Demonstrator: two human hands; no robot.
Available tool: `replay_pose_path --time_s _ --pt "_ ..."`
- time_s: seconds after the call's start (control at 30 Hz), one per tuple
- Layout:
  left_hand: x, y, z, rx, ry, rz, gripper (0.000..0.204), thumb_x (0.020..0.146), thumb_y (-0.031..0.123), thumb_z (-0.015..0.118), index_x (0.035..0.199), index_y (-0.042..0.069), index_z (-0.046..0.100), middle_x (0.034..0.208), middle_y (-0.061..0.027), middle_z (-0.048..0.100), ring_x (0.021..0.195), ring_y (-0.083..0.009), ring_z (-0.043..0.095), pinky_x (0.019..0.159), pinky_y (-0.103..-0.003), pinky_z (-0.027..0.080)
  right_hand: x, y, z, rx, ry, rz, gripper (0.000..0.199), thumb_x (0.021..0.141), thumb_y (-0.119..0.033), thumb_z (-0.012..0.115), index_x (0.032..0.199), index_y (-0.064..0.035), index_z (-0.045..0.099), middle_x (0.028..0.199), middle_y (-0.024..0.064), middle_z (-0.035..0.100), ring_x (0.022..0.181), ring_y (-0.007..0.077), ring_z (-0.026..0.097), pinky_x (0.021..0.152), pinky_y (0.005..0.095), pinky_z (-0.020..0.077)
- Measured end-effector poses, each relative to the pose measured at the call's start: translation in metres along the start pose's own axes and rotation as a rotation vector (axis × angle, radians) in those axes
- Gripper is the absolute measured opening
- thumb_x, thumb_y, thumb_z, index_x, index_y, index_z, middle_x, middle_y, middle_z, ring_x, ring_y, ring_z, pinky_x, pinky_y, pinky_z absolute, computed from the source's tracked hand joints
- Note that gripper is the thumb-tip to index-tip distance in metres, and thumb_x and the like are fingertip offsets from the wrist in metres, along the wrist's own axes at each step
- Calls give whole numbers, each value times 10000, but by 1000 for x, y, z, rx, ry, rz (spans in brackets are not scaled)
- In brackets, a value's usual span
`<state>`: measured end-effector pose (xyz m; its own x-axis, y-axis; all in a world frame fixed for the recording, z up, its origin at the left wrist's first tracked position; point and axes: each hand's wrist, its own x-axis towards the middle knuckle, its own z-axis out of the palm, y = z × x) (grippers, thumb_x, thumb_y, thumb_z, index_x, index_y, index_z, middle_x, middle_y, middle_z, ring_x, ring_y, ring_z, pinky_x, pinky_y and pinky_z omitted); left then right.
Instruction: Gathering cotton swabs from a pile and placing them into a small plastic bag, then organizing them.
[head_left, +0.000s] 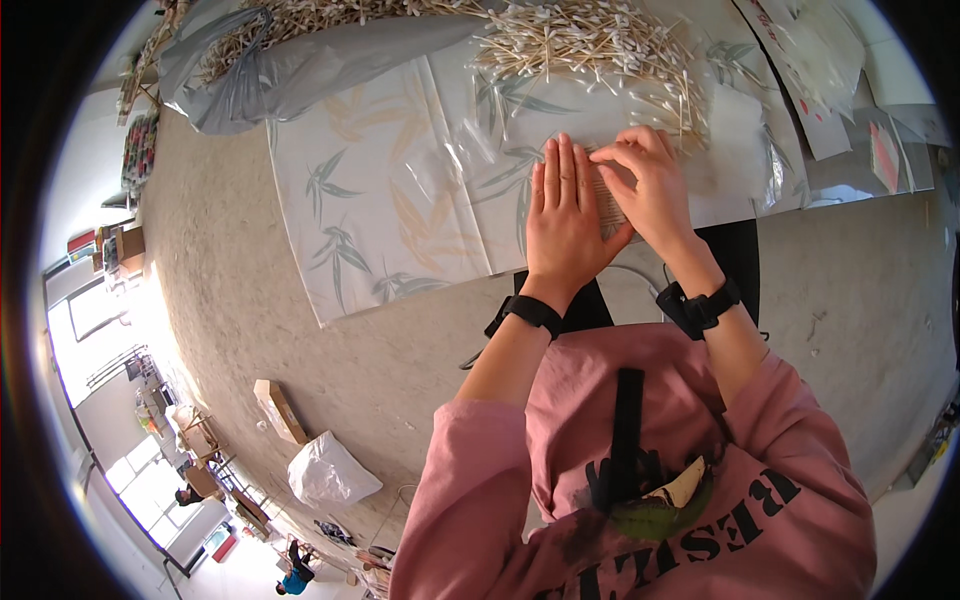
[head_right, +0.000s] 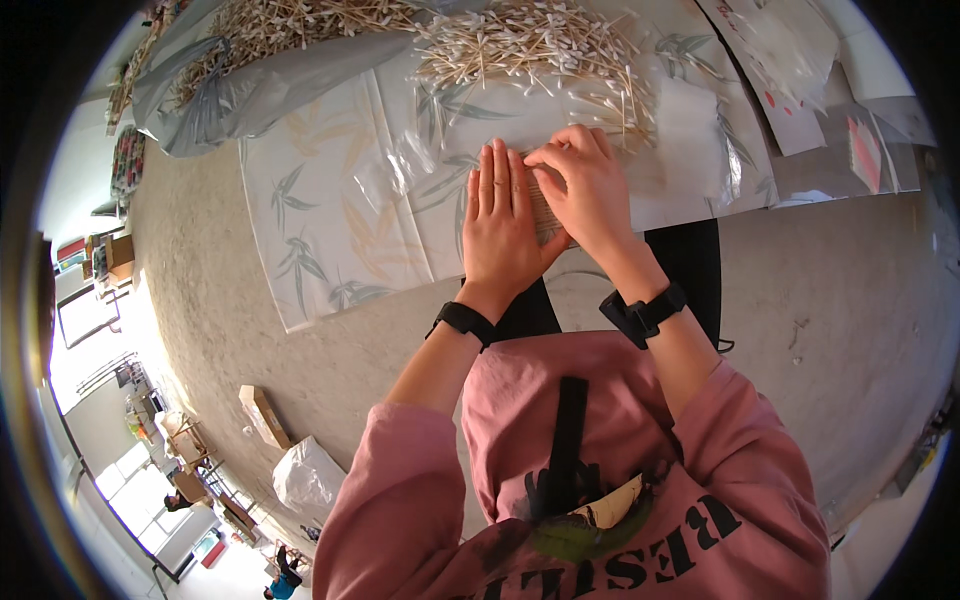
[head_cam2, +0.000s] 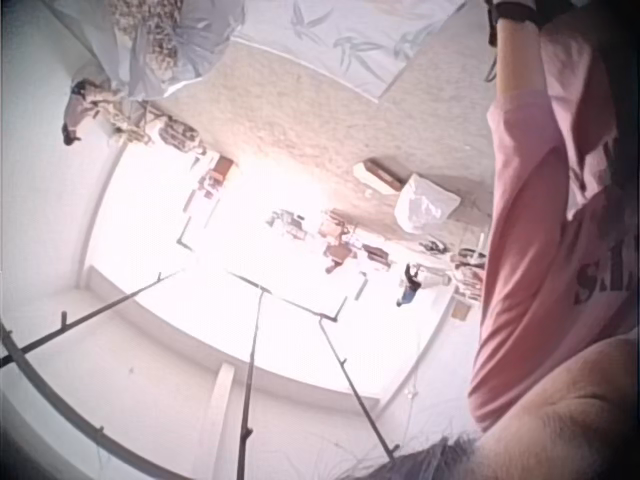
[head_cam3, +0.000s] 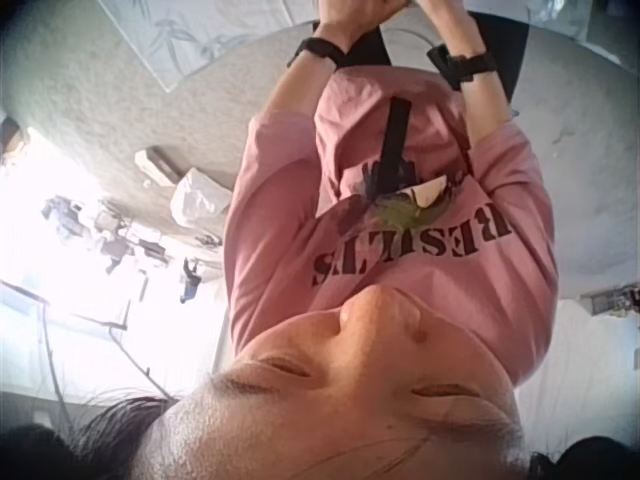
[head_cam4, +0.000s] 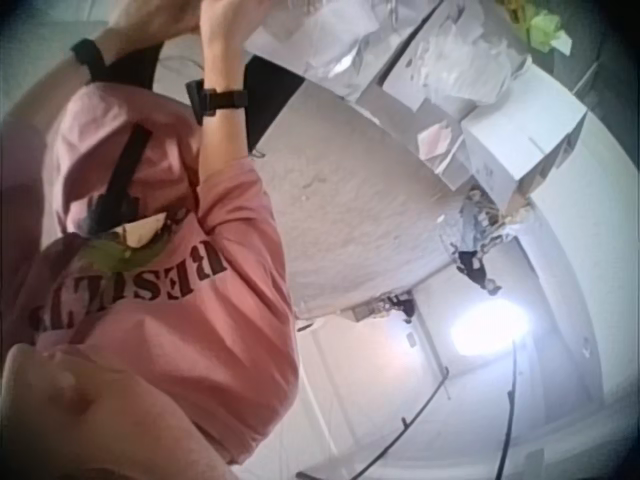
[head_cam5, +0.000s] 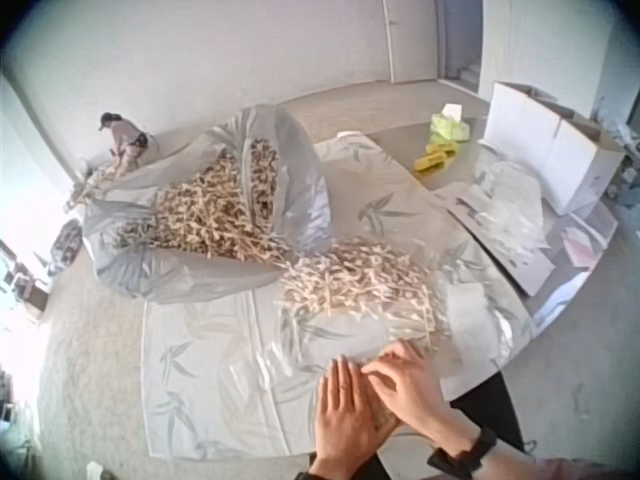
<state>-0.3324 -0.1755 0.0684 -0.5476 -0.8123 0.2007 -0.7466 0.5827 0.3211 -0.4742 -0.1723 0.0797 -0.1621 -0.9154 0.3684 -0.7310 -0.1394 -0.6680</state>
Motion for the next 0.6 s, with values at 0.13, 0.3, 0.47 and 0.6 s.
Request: replay_pose_path --time_s 0.13,0.3,0.47,0.6 --pt "-1 0 0 -17 -18 -8 999 827 606 608 1446 -121 315 1538 -307 270 1466 -412 228 1189 -494 216 17 6 3 -87 -75 -36 100 751 -63 722 811 -135 687 947 -1 580 947 241 562 791 376 496" --pt "-4 -4 -5 -98 -39 -21 947 878 563 584 1469 -111 277 1559 -308 221 1474 -424 195 1190 -499 199 39 17 5 -230 -42 -50 110 764 -98 726 854 -139 679 999 5 572 962 255 557 836 405 479" --pt "-13 -20 -24 -711 231 -251 581 1037 285 395 1508 -37 282 1600 -204 227 1482 -346 225 1198 -453 183 23 -5 7 -272 79 -31 349 818 -78 675 1155 -108 592 1225 85 545 1190 328 511 981 457 432" --pt "-18 -23 -43 -1132 419 -557 558 1067 334 323 1506 -10 305 1582 -144 300 1470 -285 270 1201 -420 202 6 -17 31 -304 -30 -64 497 881 -31 559 1369 -26 465 1458 156 441 1417 356 343 1147 500 307"
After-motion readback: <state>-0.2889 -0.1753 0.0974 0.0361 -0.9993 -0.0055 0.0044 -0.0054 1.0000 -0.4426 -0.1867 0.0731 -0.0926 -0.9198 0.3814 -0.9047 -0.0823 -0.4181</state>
